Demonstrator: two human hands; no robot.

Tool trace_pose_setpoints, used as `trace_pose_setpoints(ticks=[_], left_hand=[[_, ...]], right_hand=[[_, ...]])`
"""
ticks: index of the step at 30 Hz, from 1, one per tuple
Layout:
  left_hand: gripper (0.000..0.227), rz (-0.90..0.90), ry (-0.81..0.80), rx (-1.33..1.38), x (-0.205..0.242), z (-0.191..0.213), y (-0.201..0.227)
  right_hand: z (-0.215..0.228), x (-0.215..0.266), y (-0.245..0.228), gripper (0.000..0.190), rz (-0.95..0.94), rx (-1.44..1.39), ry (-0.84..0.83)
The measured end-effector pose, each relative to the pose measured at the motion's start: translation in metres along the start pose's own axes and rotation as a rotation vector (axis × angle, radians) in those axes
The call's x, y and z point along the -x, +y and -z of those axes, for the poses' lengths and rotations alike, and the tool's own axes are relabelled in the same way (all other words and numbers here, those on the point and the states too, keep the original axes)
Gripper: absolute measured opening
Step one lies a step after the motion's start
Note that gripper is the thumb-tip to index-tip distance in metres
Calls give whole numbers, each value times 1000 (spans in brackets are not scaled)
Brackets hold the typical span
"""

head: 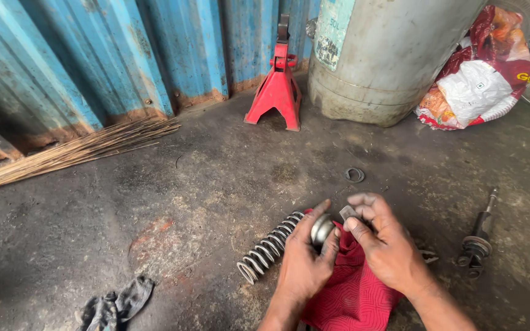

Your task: The person cleans a cylindrical metal part using a red cloth and a small white abrasive tool. They repeatedly wipe the interior and exterior surfaces of the part while sitting on the floor.

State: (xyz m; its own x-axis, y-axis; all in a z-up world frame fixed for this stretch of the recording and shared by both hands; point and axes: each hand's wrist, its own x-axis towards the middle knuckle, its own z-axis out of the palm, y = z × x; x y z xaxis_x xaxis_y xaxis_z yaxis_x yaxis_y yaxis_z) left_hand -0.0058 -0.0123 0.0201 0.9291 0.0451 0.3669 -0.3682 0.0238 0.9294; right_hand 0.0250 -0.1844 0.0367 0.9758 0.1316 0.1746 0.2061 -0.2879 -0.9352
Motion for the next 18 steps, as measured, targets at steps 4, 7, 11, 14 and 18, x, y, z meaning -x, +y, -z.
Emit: trace_pose_setpoints(ticks=[4, 7, 11, 14, 18], left_hand=[[43, 435, -81, 370, 5, -2, -5], [44, 414, -108, 903, 6, 0, -11], [48, 381, -149, 1060, 7, 2, -13], [45, 445, -194, 1047, 5, 5, -9], [50, 561, -172, 942, 5, 7, -10]], right_hand=[[-4, 0, -2, 26, -54, 9, 36], [2, -1, -2, 36, 14, -25, 12], [-2, -1, 1, 22, 16, 4, 5], [-7, -1, 5, 19, 48, 16, 34], [1, -2, 14, 14, 191, 194, 49]])
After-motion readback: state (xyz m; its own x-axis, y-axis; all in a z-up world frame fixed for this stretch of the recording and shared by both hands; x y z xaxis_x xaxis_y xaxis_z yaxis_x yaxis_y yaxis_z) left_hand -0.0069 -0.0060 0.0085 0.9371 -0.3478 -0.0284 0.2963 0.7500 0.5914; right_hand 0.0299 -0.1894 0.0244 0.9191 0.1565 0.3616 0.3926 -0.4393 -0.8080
